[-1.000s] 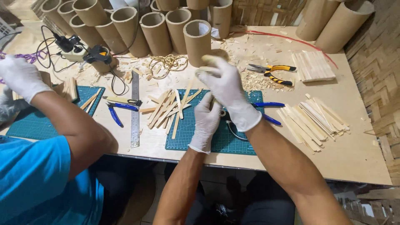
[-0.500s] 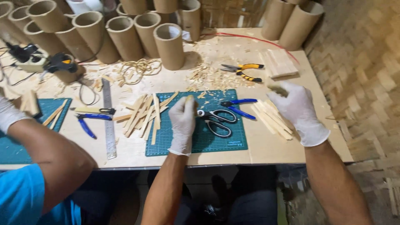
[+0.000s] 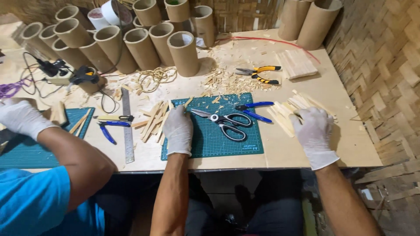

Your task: A person uses scissors to cut small wooden sticks into shorter pieces on a cutting mat in a workshop.

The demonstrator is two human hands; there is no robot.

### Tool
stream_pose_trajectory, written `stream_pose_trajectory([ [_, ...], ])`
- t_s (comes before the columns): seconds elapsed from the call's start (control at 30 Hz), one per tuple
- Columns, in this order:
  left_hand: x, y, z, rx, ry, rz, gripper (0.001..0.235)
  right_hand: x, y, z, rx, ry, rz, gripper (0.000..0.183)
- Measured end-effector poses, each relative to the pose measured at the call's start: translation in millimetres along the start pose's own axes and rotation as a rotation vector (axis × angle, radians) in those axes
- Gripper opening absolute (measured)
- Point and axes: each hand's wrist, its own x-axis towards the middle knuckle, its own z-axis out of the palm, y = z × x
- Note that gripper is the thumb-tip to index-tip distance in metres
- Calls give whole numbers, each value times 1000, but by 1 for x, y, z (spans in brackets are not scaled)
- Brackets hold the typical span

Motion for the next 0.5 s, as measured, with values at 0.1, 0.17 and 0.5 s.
stream_pose_trajectory([
  [0.1, 14, -15, -10, 91, -93, -114, 16, -2, 1, 2, 26, 157, -54, 9],
  [0.17, 32, -40, -1, 108, -51, -127, 15, -3, 3, 4, 35, 164, -52, 9],
  [0.5, 17, 21, -12, -769, 149, 72, 28, -5, -3, -9, 17, 209, -83, 17],
])
